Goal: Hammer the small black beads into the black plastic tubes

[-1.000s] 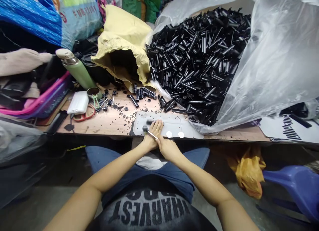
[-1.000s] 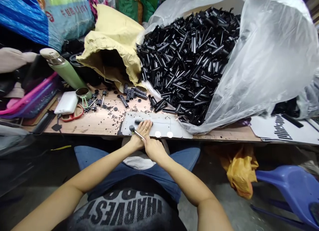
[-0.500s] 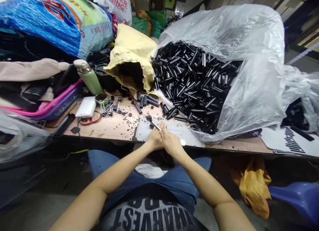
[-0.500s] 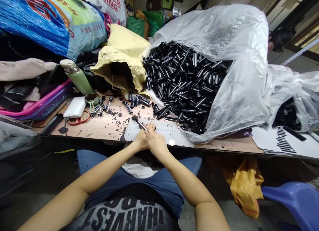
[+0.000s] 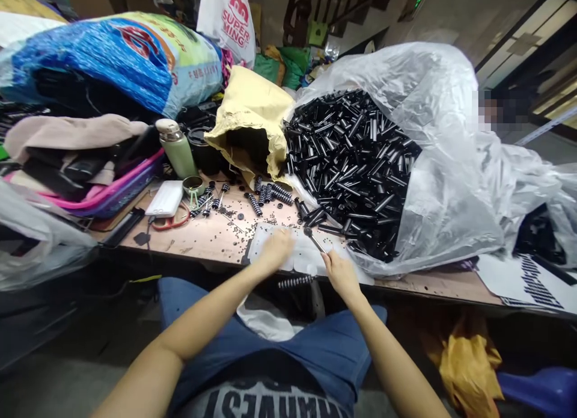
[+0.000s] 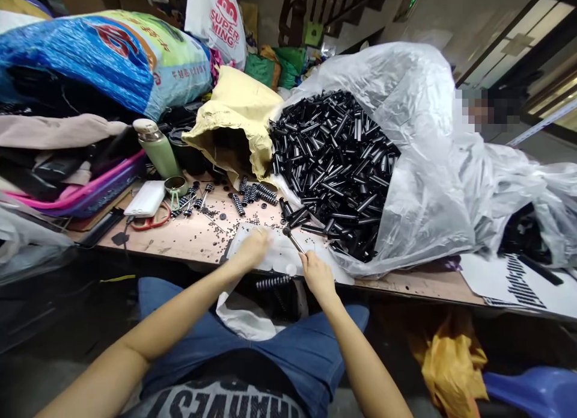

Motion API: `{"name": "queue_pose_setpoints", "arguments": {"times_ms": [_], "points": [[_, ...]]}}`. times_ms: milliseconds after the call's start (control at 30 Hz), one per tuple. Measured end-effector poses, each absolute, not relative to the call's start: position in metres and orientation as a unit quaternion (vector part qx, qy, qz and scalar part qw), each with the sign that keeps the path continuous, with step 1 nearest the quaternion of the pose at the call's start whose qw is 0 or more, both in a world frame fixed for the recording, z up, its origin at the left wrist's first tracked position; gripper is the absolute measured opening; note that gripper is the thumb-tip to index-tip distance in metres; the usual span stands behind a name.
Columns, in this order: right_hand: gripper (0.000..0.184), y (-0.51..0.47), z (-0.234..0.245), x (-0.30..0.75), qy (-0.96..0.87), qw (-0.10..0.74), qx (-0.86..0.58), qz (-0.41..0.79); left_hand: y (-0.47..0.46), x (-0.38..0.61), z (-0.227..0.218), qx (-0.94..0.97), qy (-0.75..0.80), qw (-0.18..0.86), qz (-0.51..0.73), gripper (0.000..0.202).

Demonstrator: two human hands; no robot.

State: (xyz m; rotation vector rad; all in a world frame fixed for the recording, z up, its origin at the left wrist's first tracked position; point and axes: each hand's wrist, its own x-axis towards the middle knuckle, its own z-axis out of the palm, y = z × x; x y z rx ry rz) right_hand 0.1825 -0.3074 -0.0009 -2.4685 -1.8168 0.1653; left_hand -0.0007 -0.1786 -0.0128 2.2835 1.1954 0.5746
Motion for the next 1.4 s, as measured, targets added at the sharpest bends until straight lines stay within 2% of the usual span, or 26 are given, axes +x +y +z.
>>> {"name": "queue_pose_setpoints", "arguments": {"times_ms": [100,233,300,467,633,833,933,1033,1133,1200,1300,1400], "points": [[0.032,-0.304,-0.015,0.191,-0.615,0.034,-0.787,0.023,-0.110,-0.024,-0.006,0.761,0.569,0.218,0.225,0.046],[0.027,-0.257,-0.006,0.187,-0.634,0.101,-0.763,-0.078,-0.048,-0.027,-0.011,0.649,0.710,0.232,0.144,0.045],[0.025,-0.222,0.001,0.184,-0.624,0.107,-0.768,-0.093,-0.044,-0.019,-0.015,0.639,0.721,0.238,0.122,0.041],[0.024,-0.161,0.004,0.179,-0.616,0.079,-0.783,-0.037,-0.064,-0.010,-0.019,0.649,0.712,0.234,0.128,0.038],[0.027,-0.132,-0.007,0.180,-0.593,0.110,-0.798,-0.006,-0.094,-0.021,-0.014,0.710,0.645,0.229,0.167,0.040],[0.014,-0.104,-0.009,0.187,-0.546,0.187,-0.812,0.086,-0.152,-0.053,0.003,0.818,0.514,0.202,0.160,0.034],[0.014,-0.099,-0.002,0.193,-0.526,0.274,-0.794,0.134,-0.170,-0.063,0.011,0.858,0.458,0.195,0.130,0.022],[0.025,-0.098,0.006,0.198,-0.496,0.381,-0.756,0.191,-0.173,-0.059,0.007,0.874,0.420,0.205,0.131,0.012],[0.047,-0.103,0.012,0.199,-0.449,0.472,-0.710,0.268,-0.165,-0.043,-0.009,0.850,0.413,0.248,0.215,0.013],[0.055,-0.113,0.015,0.193,-0.424,0.511,-0.672,0.328,-0.157,-0.033,-0.022,0.800,0.425,0.302,0.296,0.019],[0.053,-0.137,0.018,0.178,-0.411,0.535,-0.607,0.420,-0.148,-0.023,-0.036,0.703,0.447,0.394,0.389,0.022],[0.047,-0.158,0.015,0.157,-0.410,0.533,-0.554,0.492,-0.142,-0.019,-0.043,0.651,0.428,0.458,0.429,0.022]]}}
